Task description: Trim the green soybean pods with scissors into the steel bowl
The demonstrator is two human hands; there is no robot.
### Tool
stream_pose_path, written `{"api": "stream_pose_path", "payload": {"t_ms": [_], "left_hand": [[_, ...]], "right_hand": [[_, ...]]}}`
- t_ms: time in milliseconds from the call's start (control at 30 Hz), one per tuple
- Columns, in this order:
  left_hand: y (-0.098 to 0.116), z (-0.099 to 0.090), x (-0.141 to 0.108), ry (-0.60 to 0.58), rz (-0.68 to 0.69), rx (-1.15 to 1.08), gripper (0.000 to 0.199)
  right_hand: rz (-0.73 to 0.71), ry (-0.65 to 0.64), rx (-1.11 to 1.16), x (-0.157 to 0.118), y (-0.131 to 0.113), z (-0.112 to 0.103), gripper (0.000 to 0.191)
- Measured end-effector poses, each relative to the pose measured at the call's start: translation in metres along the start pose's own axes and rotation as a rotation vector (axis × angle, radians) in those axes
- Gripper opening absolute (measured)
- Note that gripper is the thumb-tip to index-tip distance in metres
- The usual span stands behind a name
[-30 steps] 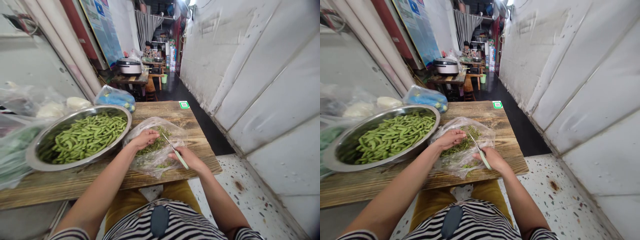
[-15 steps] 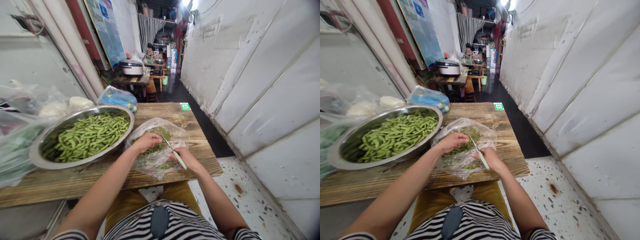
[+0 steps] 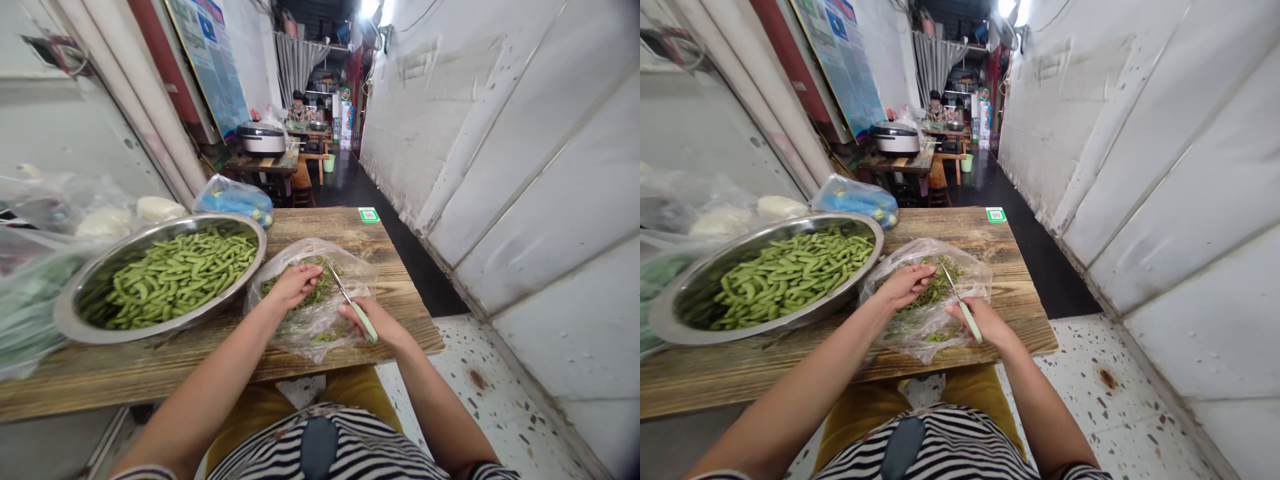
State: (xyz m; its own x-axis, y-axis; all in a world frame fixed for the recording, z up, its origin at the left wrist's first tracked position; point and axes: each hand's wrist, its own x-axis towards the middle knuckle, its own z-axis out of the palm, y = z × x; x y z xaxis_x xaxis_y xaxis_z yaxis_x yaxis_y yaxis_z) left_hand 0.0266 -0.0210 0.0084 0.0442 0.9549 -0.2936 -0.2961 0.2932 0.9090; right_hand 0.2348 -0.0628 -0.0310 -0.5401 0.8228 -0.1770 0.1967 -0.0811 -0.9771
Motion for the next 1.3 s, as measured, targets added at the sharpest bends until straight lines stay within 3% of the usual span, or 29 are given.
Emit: {"api": "stream_pose_path", "payload": {"t_ms": [300,633,733,900,967,1067,1100,1167,1200,1233,1300], "left_hand": [[-0.007,0.008,-0.007,0.07,0.039,-0.027,0.02],[-0.005,0.013,-0.013,0.059,0.037,0.006,0.029],[-0.001,0.016,-0.032,0.072,0.049,0.031,0.031],[0.029,0.001,-0.102,0.018,0.133,0.121,0.032],[0.052,-0.018,-0.121,0.195,0.394,0.177,0.03],[0.092,-0.063,-0.124,0.822,0.929,0.491,0.023],[0.103,-0.079,-0.121,1.026,0.955,0.724,0.024],[0.115,-0.103,-0.113,1.054,0.727,1.191,0.032],[0.115,-0.108,-0.111,1.05,0.692,1.337,0.036],[0.11,-0.108,-0.109,1.042,0.726,1.428,0.036],[0.086,-0.093,-0.106,1.039,1.02,1.476,0.027]], "right_hand": [[0.002,0.0,0.011,-0.001,-0.007,0.0,0.046],[0.012,-0.005,0.087,-0.003,-0.008,0.001,0.048],[0.037,0.02,0.11,-0.003,-0.009,-0.001,0.049],[0.102,0.054,0.108,-0.006,-0.006,-0.008,0.05],[0.106,0.052,0.084,-0.007,-0.004,-0.01,0.049],[0.094,0.053,0.066,-0.007,-0.002,-0.01,0.047],[0.091,0.047,0.064,-0.007,-0.002,-0.01,0.047],[0.078,0.032,0.059,-0.007,-0.002,-0.009,0.045],[0.073,0.029,0.057,-0.007,-0.002,-0.008,0.045],[0.07,0.03,0.054,-0.007,-0.002,-0.008,0.044],[0.069,0.041,0.049,-0.008,-0.003,-0.008,0.043]]}}
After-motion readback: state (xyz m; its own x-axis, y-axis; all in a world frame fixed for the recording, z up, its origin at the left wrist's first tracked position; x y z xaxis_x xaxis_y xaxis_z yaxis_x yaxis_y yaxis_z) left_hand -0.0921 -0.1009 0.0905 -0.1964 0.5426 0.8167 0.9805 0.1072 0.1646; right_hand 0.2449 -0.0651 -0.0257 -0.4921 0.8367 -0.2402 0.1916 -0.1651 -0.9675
